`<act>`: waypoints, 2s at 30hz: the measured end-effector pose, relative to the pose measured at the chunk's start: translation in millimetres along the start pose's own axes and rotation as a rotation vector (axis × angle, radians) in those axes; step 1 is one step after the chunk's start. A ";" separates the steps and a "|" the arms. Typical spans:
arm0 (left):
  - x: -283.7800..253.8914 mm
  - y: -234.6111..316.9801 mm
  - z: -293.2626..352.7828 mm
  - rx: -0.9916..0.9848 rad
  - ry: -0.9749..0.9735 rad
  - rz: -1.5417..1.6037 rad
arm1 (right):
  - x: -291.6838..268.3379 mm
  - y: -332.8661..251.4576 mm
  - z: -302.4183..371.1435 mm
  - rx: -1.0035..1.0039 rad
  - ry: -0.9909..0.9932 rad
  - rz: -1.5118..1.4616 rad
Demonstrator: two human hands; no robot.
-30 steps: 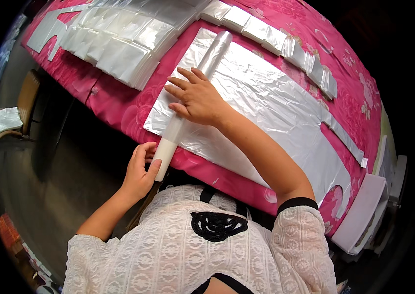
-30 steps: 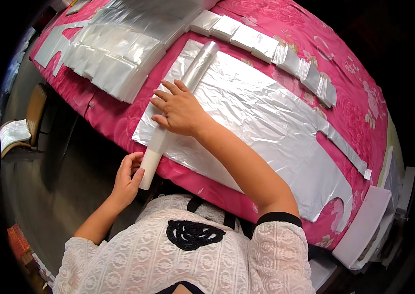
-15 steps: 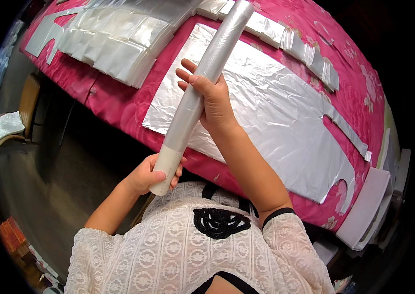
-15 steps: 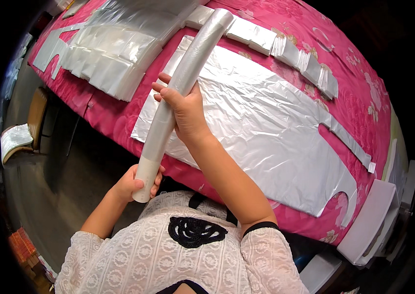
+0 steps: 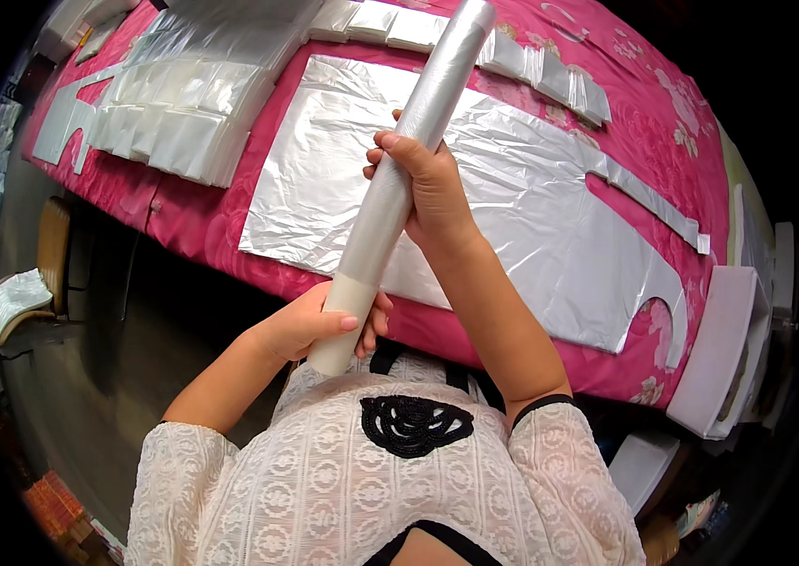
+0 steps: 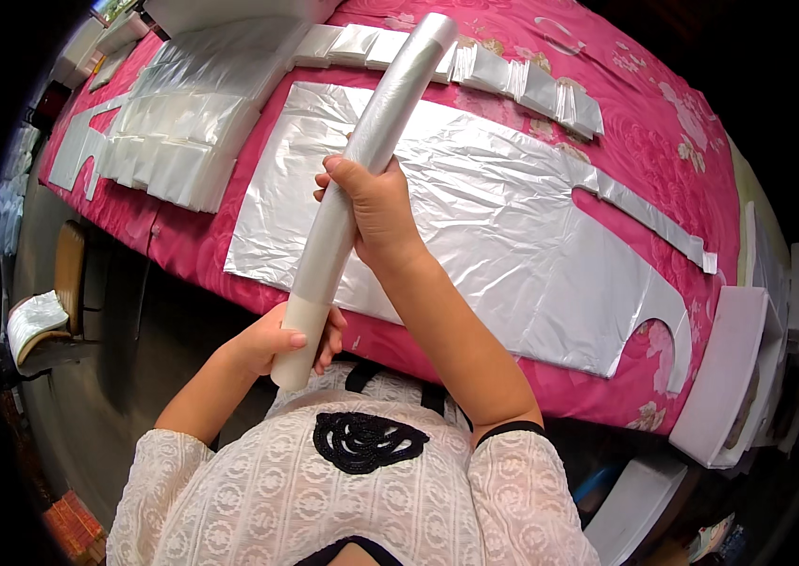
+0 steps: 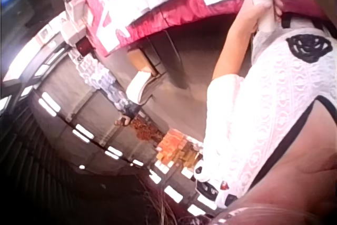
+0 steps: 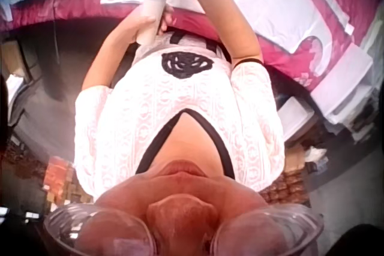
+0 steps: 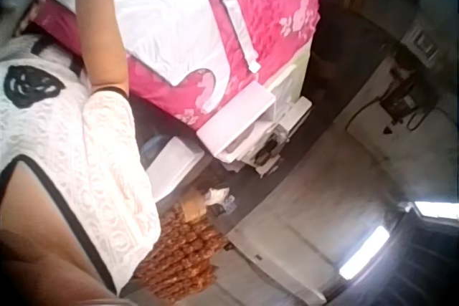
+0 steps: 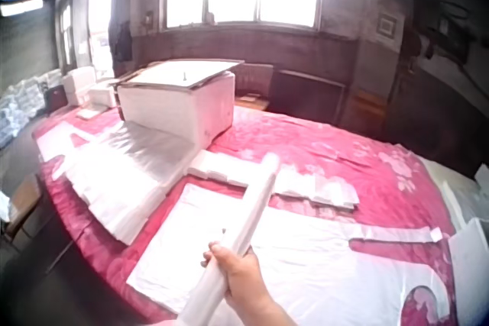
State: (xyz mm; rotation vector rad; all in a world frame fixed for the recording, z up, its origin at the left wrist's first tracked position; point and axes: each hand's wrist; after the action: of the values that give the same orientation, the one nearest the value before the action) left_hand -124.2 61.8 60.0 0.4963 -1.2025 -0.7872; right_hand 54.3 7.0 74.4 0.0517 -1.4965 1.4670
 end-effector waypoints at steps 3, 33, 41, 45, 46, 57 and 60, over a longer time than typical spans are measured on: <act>7.7 -7.0 -10.5 0.079 0.269 -0.284 | -11.4 8.6 9.2 -0.005 0.090 0.130; -48.5 -41.0 29.1 -0.474 -0.035 -0.105 | -169.1 -71.2 12.9 0.161 0.158 0.844; -66.4 -21.5 43.2 -0.654 -0.094 -0.258 | -310.9 -154.1 34.5 -0.220 0.682 0.887; -80.8 -14.1 51.8 -0.715 -0.232 -0.465 | -329.7 -177.6 58.0 -0.198 0.794 0.943; -78.0 -10.3 49.7 -0.723 -0.262 -0.513 | -327.2 -176.2 59.3 -0.195 0.766 0.958; 15.5 37.7 -86.2 0.125 -0.264 -1.834 | -213.4 -103.8 -12.5 -0.066 0.267 1.010; 19.5 12.9 -107.8 0.803 -0.024 -1.802 | -206.1 -98.7 -25.0 -0.019 0.239 1.152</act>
State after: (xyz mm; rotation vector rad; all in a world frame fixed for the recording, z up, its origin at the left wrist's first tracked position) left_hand -15.3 48.5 48.7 2.3864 -0.7862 -1.7284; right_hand 234.6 -119.0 7.9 -1.1198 -1.3617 2.2122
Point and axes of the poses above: each hand's wrist, its own z-axis away from the middle knuckle, its own x-axis out of the palm, y = z × x, and after that the axes turned 5 degrees about x, right-handed
